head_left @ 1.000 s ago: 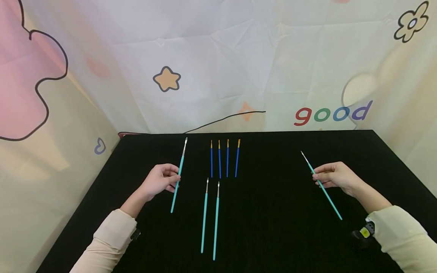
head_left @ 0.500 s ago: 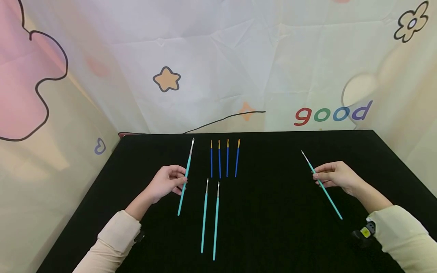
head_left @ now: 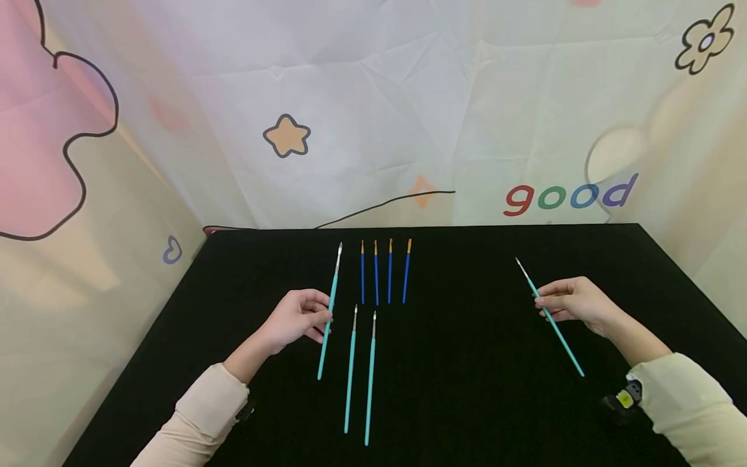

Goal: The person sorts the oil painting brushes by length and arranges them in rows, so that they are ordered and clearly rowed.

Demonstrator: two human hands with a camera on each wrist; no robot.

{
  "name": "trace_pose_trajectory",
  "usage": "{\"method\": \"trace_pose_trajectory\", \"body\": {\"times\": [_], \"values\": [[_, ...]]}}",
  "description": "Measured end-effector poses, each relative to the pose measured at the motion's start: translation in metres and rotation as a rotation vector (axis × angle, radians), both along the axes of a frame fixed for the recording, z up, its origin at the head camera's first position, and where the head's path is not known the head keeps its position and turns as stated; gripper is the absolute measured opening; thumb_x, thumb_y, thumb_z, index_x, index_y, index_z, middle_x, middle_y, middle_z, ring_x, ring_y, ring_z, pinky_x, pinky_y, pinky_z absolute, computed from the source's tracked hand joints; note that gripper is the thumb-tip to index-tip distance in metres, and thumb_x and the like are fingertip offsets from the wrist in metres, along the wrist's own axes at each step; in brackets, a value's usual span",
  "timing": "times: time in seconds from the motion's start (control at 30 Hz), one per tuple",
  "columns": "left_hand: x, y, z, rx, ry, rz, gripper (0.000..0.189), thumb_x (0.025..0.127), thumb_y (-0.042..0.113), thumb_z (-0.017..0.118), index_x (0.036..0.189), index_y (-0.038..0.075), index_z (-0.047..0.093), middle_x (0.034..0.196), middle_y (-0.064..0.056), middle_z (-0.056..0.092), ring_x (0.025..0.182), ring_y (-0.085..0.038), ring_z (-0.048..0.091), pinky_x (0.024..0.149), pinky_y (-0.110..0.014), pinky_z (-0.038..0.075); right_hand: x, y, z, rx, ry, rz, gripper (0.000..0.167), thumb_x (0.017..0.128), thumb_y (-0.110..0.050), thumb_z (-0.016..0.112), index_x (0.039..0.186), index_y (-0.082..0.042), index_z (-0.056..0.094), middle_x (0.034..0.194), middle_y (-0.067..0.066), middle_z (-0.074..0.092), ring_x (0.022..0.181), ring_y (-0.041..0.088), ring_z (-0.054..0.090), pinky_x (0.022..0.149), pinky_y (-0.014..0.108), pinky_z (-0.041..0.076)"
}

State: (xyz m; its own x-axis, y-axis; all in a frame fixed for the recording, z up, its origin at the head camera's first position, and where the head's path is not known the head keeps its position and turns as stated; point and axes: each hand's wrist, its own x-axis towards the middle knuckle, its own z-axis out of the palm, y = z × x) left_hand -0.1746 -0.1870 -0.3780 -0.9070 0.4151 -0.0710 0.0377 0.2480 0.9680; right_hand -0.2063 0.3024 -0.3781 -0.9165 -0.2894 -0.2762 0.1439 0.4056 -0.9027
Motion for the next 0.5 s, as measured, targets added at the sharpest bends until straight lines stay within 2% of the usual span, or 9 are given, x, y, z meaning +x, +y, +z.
{"method": "trace_pose_trajectory", "body": {"times": [0.17,0.27,0.33,0.5], "values": [[0.004,0.007,0.002,0.007,-0.011,-0.019,0.025,0.088,-0.002,0.053,0.109,-0.014,0.047,0.089,-0.028,0.059,0.078,-0.043,0.060,0.061,-0.039,0.054,0.001,-0.001,0.000,0.003,0.003,-0.002,0.038,0.091,-0.012,0.055,0.113,0.018,0.048,0.090,0.008,0.064,0.079,0.015,0.063,0.071,0.031,0.053],[0.006,0.010,0.003,0.018,-0.021,-0.035,0.024,0.088,-0.003,0.053,0.108,-0.014,0.047,0.089,-0.028,0.060,0.079,-0.043,0.060,0.062,-0.040,0.054,0.002,-0.002,0.000,0.005,0.003,-0.004,0.039,0.091,-0.012,0.055,0.114,0.018,0.047,0.090,0.008,0.064,0.079,0.015,0.063,0.071,0.031,0.053],[0.007,0.013,0.003,0.027,-0.030,-0.048,0.024,0.088,-0.003,0.053,0.108,-0.014,0.047,0.088,-0.028,0.060,0.078,-0.041,0.061,0.062,-0.040,0.054,0.002,-0.002,0.000,0.006,0.006,-0.005,0.039,0.091,-0.012,0.055,0.114,0.019,0.047,0.091,0.009,0.064,0.079,0.015,0.063,0.071,0.031,0.053],[0.010,0.020,0.003,0.034,-0.053,-0.062,0.024,0.088,-0.003,0.053,0.109,-0.014,0.046,0.087,-0.027,0.060,0.070,-0.025,0.063,0.062,-0.040,0.054,0.001,-0.004,-0.001,-0.006,0.003,-0.010,0.038,0.091,-0.011,0.054,0.114,0.018,0.047,0.091,0.009,0.064,0.080,0.014,0.063,0.072,0.031,0.053]]}}
